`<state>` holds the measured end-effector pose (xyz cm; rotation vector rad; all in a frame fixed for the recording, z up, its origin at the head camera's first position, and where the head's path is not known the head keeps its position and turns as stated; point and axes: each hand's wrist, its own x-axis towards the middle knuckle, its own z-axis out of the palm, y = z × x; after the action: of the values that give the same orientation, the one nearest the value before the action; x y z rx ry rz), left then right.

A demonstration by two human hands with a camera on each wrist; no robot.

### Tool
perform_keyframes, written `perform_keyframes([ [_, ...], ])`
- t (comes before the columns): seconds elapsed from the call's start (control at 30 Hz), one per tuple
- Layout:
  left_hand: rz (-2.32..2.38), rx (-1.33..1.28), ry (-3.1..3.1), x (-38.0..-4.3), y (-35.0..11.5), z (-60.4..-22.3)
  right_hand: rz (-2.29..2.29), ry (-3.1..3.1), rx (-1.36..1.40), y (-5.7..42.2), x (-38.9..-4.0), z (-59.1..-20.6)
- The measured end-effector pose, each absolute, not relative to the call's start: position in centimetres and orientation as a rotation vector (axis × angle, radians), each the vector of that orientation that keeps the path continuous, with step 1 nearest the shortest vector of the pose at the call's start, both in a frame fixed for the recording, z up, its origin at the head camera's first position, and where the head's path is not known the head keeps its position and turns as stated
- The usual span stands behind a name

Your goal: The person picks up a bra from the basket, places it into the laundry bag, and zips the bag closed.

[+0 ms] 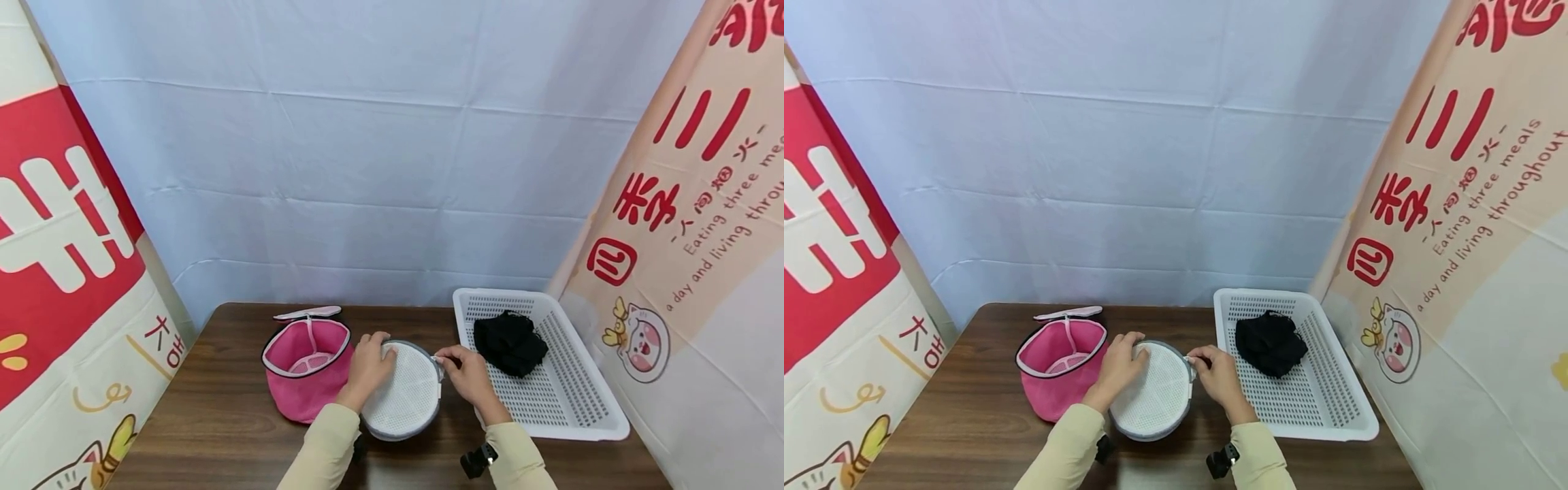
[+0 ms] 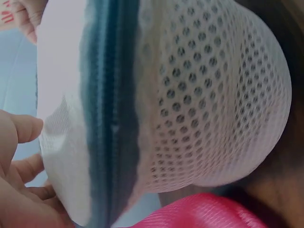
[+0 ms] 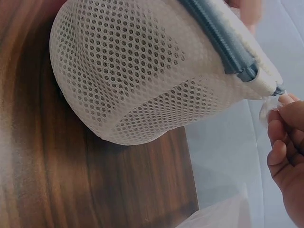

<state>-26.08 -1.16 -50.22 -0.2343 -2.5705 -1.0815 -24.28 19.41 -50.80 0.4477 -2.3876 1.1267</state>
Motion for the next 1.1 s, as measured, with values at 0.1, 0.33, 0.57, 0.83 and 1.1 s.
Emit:
perform_keyframes([
  [0.1,-0.968,-0.302,-2.614,-26.3,-0.9,-49.7,1.114,-2.368,0.493,19.1,-24.7,-50.8],
  [0.33,-0.848,-0.475,-2.675,-26.6,-0.4,-48.9,1.108,-2.356,0.506,18.8,-25.3,-50.9],
  [0.57,-0.839,-0.552,-2.667,-27.0,-0.4,-49.7,1.123,-2.371,0.474,18.8,-25.9,-50.9],
  [0.83,-1.023,-0.525,-2.555,-27.1,-0.4,-50.1,1.136,-2.397,0.46,18.8,-26.0,-50.7],
  [1.1,-1.071,-0.506,-2.499,-26.9,-0.5,-50.2,1.163,-2.41,0.456,18.7,-25.9,-50.7],
])
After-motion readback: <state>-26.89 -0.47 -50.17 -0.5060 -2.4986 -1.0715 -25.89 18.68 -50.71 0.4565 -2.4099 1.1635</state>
